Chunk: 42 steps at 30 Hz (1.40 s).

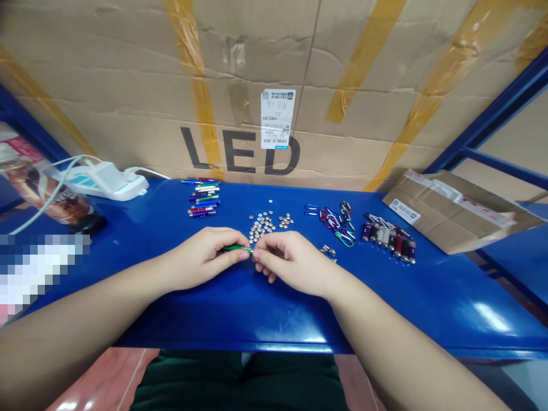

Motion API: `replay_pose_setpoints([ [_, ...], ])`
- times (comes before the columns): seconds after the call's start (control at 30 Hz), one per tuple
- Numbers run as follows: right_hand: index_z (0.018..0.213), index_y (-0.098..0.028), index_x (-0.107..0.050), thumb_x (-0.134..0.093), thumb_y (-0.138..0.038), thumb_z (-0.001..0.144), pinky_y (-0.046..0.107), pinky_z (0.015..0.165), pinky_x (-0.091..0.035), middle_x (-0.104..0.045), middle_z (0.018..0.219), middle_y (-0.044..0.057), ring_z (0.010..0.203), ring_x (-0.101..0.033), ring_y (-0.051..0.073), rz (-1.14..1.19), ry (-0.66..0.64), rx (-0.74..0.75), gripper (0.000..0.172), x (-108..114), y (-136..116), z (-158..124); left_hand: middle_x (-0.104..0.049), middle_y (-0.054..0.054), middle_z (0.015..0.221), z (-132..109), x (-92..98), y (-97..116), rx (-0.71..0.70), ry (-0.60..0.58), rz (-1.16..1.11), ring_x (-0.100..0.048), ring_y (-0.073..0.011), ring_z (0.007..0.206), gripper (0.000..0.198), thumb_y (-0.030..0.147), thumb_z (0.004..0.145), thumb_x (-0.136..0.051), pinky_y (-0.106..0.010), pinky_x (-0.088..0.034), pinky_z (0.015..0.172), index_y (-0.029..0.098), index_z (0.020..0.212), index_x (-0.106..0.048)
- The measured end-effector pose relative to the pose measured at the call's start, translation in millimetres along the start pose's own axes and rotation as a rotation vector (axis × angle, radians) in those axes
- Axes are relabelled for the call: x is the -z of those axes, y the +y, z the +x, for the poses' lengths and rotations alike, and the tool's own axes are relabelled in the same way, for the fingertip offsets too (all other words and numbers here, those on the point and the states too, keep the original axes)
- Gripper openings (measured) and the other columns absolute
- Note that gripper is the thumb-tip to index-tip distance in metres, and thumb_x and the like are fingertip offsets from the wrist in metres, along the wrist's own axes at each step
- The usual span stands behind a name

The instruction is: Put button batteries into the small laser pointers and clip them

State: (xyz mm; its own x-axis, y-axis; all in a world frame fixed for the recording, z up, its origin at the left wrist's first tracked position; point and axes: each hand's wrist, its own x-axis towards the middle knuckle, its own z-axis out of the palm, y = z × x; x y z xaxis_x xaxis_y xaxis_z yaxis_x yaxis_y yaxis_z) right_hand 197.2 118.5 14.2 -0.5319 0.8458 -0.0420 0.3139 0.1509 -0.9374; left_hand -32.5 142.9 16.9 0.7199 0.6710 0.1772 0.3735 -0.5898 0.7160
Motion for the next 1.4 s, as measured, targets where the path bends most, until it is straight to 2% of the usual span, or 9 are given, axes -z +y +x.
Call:
replay_pose_setpoints([
  [0.1,0.085,-0.017,-0.067,-0.064,-0.042,0.098,0.025,0.061,-0.051,-0.067,0.075,0.001,0.062,-0.062,0.012,-0.099,0.045,0.097,0.028,2,1,-1,-0.076,-0.005,0.100,0,-1.3,1,-0.023,-0.009,0.028,-0.070,-0.0188,0.092,0.027,0.035,0.105,-0.053,-0.028,-0.048,0.084,0.018,0.101,-0.073],
  [0.3,0.091,-0.019,-0.071,-0.060,-0.027,0.102,0.027,0.068,-0.049,-0.071,0.080,0.003,0.073,-0.064,0.015,-0.440,0.110,0.381,0.018,6,-1,-3,-0.073,-0.003,0.091,0,-4.3,3,0.145,-0.058,-0.147,-0.066,-0.0183,0.085,0.031,0.042,0.102,-0.053,-0.028,-0.049,0.079,0.017,0.098,-0.071],
  [0.43,0.092,-0.019,-0.070,-0.056,-0.023,0.104,0.027,0.071,-0.048,-0.070,0.082,0.004,0.075,-0.063,0.016,-0.567,0.056,0.481,0.018,6,-5,-4,-0.049,0.005,0.063,1,-5.2,4,0.342,-0.183,-0.339,-0.045,-0.0108,0.053,0.040,0.054,0.098,-0.055,-0.023,-0.038,0.051,0.017,0.087,-0.063],
  [0.53,0.089,-0.018,-0.068,-0.054,-0.023,0.105,0.028,0.071,-0.047,-0.066,0.079,0.004,0.074,-0.060,0.016,-0.624,0.017,0.503,0.022,5,-5,-5,-0.037,0.009,0.058,2,-4.8,4,0.438,-0.268,-0.428,-0.034,-0.0088,0.045,0.043,0.060,0.095,-0.058,-0.022,-0.030,0.045,0.017,0.087,-0.059],
  [0.73,0.086,-0.018,-0.068,-0.060,-0.034,0.102,0.026,0.064,-0.047,-0.067,0.076,0.002,0.067,-0.059,0.014,-0.310,0.024,0.250,0.024,5,0,-2,-0.069,-0.002,0.086,1,-2.9,3,0.112,-0.121,-0.050,-0.062,-0.0166,0.079,0.032,0.041,0.104,-0.050,-0.027,-0.046,0.074,0.018,0.092,-0.068],
  [0.97,0.073,-0.016,-0.064,-0.081,-0.048,0.080,0.021,0.043,-0.040,-0.059,0.059,-0.003,0.046,-0.050,0.008,0.485,-0.093,-0.175,0.037,-2,-1,5,-0.071,-0.008,0.091,-3,-3.1,1,-0.215,-0.019,0.366,-0.066,-0.0211,0.087,0.037,0.036,0.111,-0.039,-0.030,-0.048,0.080,0.017,0.098,-0.068],
  [1.1,0.069,-0.016,-0.059,-0.083,-0.046,0.078,0.020,0.039,-0.035,-0.052,0.056,-0.005,0.046,-0.045,0.008,0.681,-0.131,-0.278,0.039,-5,-3,5,-0.069,-0.009,0.089,-3,-6.5,-3,-0.324,0.091,0.476,-0.065,-0.0214,0.085,0.041,0.037,0.111,-0.035,-0.031,-0.050,0.083,0.016,0.099,-0.068],
  [1.2,0.077,-0.018,-0.057,-0.075,-0.052,0.086,0.022,0.043,-0.038,-0.053,0.063,-0.004,0.048,-0.047,0.008,0.512,-0.084,-0.208,0.040,-6,-4,2,-0.070,-0.008,0.089,-2,-7.8,-6,-0.324,0.129,0.473,-0.066,-0.0206,0.086,0.039,0.038,0.111,-0.037,-0.031,-0.051,0.084,0.017,0.103,-0.069],
  [1.4,0.079,-0.019,-0.055,-0.046,-0.037,0.107,0.027,0.063,-0.039,-0.057,0.075,0.000,0.065,-0.050,0.012,-0.333,0.081,0.203,0.035,-5,-11,-6,-0.072,-0.007,0.091,-2,-5.8,-7,-0.265,0.147,0.416,-0.068,-0.0198,0.085,0.034,0.038,0.110,-0.043,-0.029,-0.053,0.080,0.017,0.105,-0.069],
])
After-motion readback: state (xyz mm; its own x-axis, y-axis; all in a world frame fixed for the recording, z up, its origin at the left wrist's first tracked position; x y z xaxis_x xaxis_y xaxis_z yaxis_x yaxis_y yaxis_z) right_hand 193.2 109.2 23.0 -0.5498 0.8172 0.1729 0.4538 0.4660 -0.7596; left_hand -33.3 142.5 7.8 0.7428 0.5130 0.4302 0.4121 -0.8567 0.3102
